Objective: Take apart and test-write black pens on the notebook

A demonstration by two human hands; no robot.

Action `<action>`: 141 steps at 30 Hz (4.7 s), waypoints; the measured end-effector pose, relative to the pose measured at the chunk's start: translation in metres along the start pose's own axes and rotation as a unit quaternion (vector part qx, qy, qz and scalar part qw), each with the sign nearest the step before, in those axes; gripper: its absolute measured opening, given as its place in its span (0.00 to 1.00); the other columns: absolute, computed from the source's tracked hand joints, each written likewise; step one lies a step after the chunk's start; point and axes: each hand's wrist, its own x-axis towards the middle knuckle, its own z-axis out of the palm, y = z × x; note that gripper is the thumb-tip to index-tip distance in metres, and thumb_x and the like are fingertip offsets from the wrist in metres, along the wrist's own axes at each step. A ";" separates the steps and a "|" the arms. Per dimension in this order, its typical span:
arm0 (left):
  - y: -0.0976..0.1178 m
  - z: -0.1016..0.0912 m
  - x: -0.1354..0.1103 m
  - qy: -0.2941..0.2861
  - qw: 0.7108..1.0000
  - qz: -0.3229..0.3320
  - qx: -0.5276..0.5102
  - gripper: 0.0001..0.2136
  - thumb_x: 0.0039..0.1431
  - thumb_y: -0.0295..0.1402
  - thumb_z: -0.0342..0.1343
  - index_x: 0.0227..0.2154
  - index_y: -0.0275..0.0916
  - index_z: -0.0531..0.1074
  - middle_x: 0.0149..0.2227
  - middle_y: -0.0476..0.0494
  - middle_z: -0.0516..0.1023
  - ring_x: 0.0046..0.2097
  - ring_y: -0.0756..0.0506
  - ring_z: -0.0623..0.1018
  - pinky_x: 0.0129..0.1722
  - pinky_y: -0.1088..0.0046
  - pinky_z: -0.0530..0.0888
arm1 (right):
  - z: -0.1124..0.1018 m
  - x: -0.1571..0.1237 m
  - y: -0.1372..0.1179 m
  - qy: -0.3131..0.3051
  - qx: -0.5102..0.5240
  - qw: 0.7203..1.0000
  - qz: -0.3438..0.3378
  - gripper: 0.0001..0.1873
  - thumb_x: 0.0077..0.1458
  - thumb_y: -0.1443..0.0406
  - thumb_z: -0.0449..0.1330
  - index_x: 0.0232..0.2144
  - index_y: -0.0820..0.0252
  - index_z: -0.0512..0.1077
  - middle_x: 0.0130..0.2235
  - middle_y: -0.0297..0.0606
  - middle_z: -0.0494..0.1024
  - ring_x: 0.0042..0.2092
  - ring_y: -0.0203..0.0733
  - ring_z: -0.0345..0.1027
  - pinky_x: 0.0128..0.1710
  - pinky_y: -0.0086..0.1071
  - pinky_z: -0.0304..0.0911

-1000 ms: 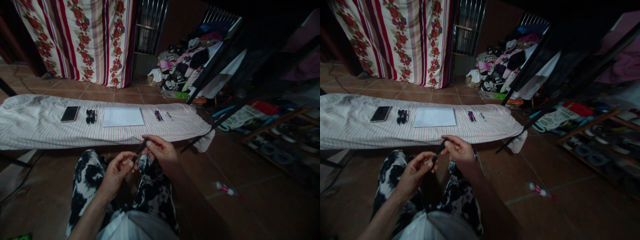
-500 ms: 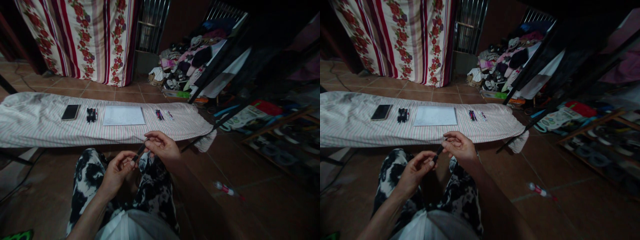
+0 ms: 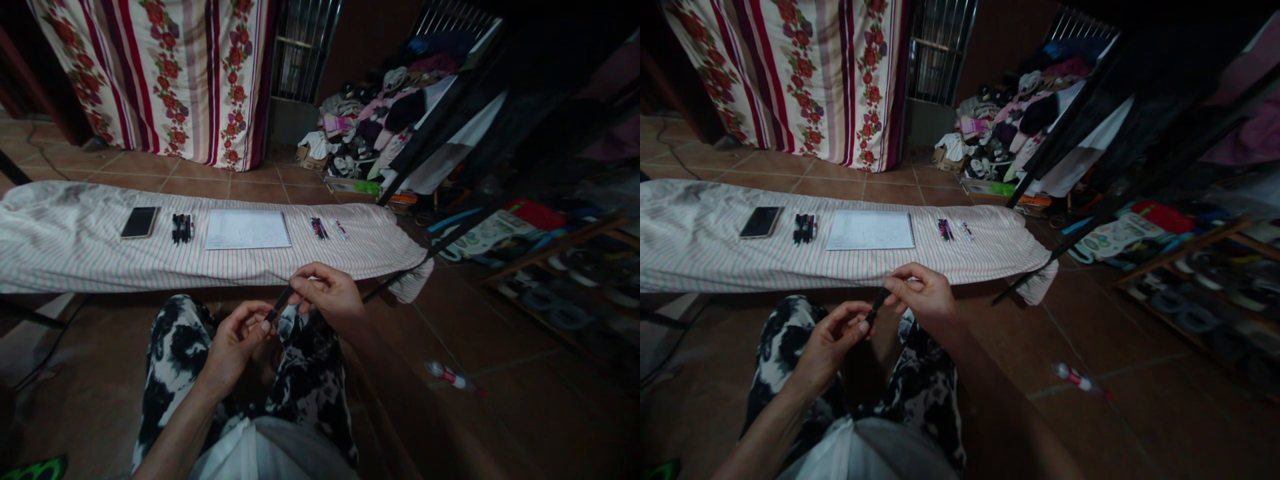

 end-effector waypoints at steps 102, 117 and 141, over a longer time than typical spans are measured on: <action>0.013 0.005 -0.007 0.056 0.997 0.024 0.046 0.10 0.44 0.33 0.62 0.31 0.38 0.73 0.28 0.49 0.74 0.30 0.51 0.73 0.31 0.77 0.70 | -0.013 0.004 -0.023 -0.161 -0.156 0.974 -0.021 0.12 0.46 0.59 0.61 0.32 0.60 0.70 0.25 0.32 0.75 0.27 0.34 0.71 0.27 0.26 0.65; 0.013 0.007 -0.009 0.051 0.997 0.027 0.050 0.08 0.43 0.31 0.61 0.30 0.38 0.72 0.26 0.50 0.74 0.30 0.51 0.73 0.31 0.78 0.70 | -0.019 0.004 -0.028 -0.189 -0.296 0.933 -0.078 0.11 0.50 0.58 0.58 0.28 0.60 0.73 0.20 0.31 0.72 0.23 0.32 0.67 0.22 0.23 0.58; 0.013 0.005 -0.011 0.040 0.995 0.038 0.077 0.07 0.47 0.30 0.58 0.31 0.38 0.70 0.28 0.50 0.74 0.31 0.51 0.74 0.31 0.79 0.70 | -0.015 0.004 -0.043 -0.167 -0.495 0.843 -0.131 0.20 0.53 0.54 0.54 0.20 0.62 0.70 0.17 0.29 0.66 0.21 0.28 0.56 0.22 0.26 0.42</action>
